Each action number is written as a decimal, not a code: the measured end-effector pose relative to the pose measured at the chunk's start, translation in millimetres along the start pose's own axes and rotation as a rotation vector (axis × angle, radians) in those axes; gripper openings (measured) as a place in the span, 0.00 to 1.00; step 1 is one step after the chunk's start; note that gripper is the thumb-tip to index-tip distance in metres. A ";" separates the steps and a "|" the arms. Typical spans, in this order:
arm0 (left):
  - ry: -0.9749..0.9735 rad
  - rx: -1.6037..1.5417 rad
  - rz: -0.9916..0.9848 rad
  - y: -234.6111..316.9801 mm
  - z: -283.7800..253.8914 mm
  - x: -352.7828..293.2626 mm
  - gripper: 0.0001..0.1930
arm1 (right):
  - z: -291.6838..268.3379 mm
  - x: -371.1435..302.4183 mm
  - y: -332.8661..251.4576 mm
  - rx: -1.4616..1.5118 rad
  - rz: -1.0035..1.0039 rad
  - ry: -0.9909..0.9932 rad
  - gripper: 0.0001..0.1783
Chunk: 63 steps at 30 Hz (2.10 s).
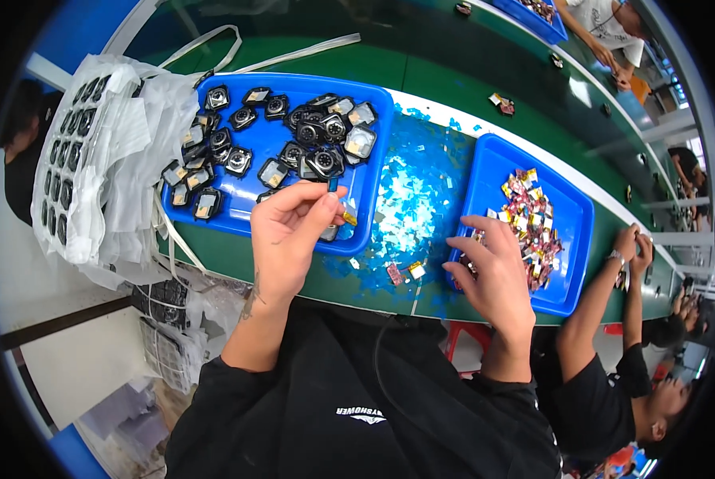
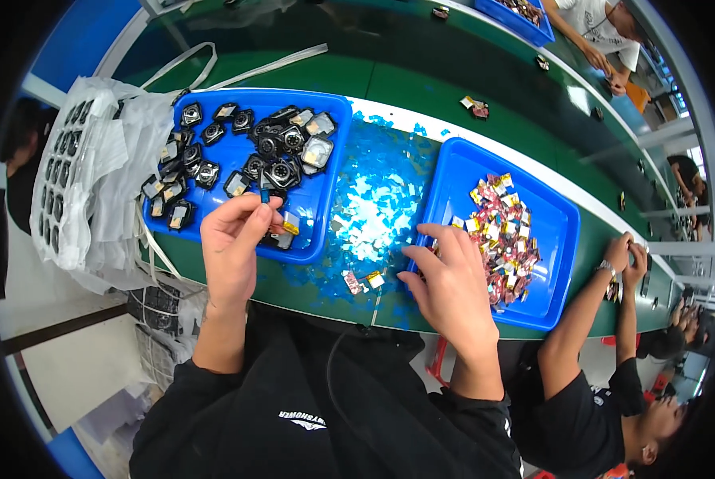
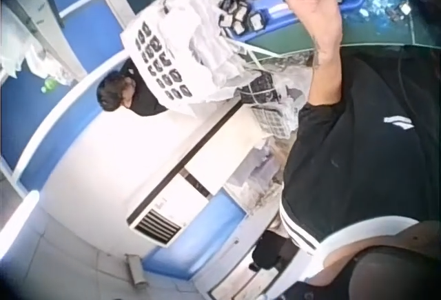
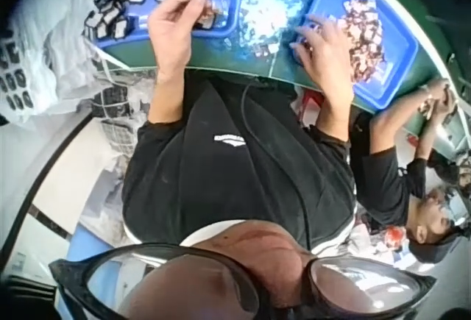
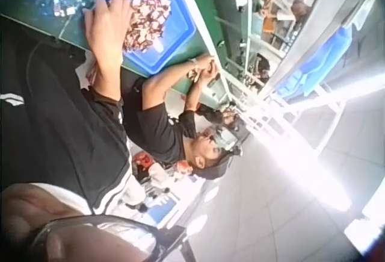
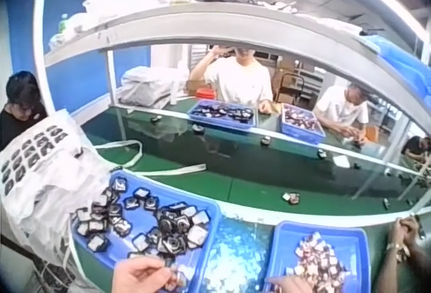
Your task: The recorder is assembling small electronic components, specifically inserting small battery-like parts into plastic casings on an assembly line.
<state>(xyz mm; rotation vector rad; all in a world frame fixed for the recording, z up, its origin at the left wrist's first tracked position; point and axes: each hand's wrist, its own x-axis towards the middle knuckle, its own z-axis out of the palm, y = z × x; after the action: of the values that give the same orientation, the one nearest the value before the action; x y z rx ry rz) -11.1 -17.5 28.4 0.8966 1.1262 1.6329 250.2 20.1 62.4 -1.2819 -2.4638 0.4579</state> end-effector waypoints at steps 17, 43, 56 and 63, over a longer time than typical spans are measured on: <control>-0.119 0.092 -0.051 -6.7 4.6 -16.3 0.03 | 8.5 -25.0 -6.3 0.451 0.035 0.271 0.11; -0.406 0.091 -0.216 -21.4 46.8 -20.8 0.04 | -21.9 1.4 26.6 0.230 0.206 0.505 0.18; -0.417 0.483 -0.056 -10.3 44.2 -20.5 0.05 | 37.0 14.9 -33.3 0.386 -0.022 0.439 0.09; -0.279 0.120 -0.292 -17.8 34.1 -16.7 0.07 | 44.2 13.5 -27.0 0.213 -0.077 0.490 0.09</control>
<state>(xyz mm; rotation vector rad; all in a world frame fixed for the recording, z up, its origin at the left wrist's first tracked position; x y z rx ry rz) 30.0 -21.6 21.3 0.9539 1.1077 1.1746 204.6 10.8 36.0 -1.0586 -1.9890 0.3274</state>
